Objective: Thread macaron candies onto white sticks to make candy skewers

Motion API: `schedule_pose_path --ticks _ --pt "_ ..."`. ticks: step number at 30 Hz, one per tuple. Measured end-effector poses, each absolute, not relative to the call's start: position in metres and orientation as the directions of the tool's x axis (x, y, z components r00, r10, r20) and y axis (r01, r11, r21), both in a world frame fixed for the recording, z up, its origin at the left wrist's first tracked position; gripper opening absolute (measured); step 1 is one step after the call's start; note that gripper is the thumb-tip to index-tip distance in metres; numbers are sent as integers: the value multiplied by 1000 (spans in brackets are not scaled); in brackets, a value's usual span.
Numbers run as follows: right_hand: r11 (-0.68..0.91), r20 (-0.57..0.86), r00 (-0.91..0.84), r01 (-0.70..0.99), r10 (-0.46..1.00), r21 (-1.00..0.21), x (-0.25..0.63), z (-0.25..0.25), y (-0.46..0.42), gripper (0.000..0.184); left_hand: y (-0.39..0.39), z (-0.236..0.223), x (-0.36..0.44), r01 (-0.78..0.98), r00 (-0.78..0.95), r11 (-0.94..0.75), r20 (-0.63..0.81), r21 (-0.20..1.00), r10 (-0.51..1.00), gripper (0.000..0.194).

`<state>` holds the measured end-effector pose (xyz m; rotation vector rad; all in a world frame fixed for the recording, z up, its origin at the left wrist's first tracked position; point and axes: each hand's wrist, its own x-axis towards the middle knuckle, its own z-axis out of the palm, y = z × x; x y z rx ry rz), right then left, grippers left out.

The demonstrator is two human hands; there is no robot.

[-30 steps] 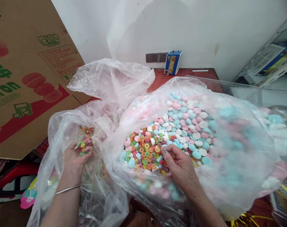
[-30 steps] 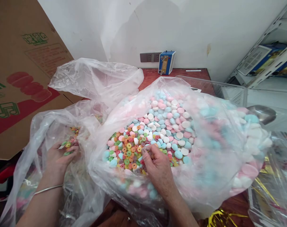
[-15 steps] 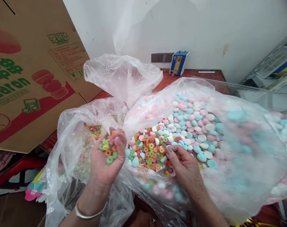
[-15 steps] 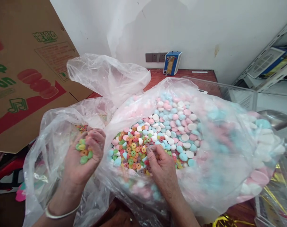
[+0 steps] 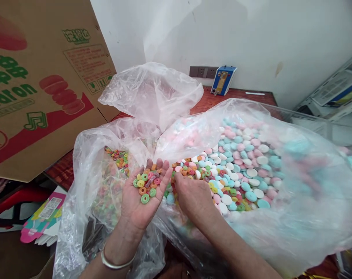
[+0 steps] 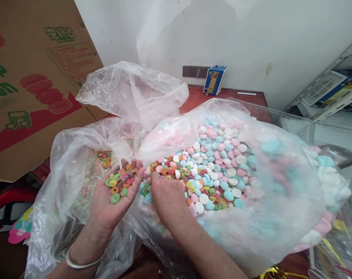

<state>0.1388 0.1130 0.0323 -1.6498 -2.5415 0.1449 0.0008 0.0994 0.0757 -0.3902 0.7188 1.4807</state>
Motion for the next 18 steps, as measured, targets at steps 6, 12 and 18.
schedule_pose_path --ticks 6,12,18 --pt "215 23 -245 795 969 -568 160 27 114 9 98 75 2 -979 -15 117 -632 167 775 35" --pt "-107 -112 -96 58 989 -993 185 20 109 28 93 77 12 -972 35 171 -627 159 778 32" --pt "-137 -132 64 78 989 -988 207 20 104 36 91 67 38 -948 226 312 -561 59 796 30"
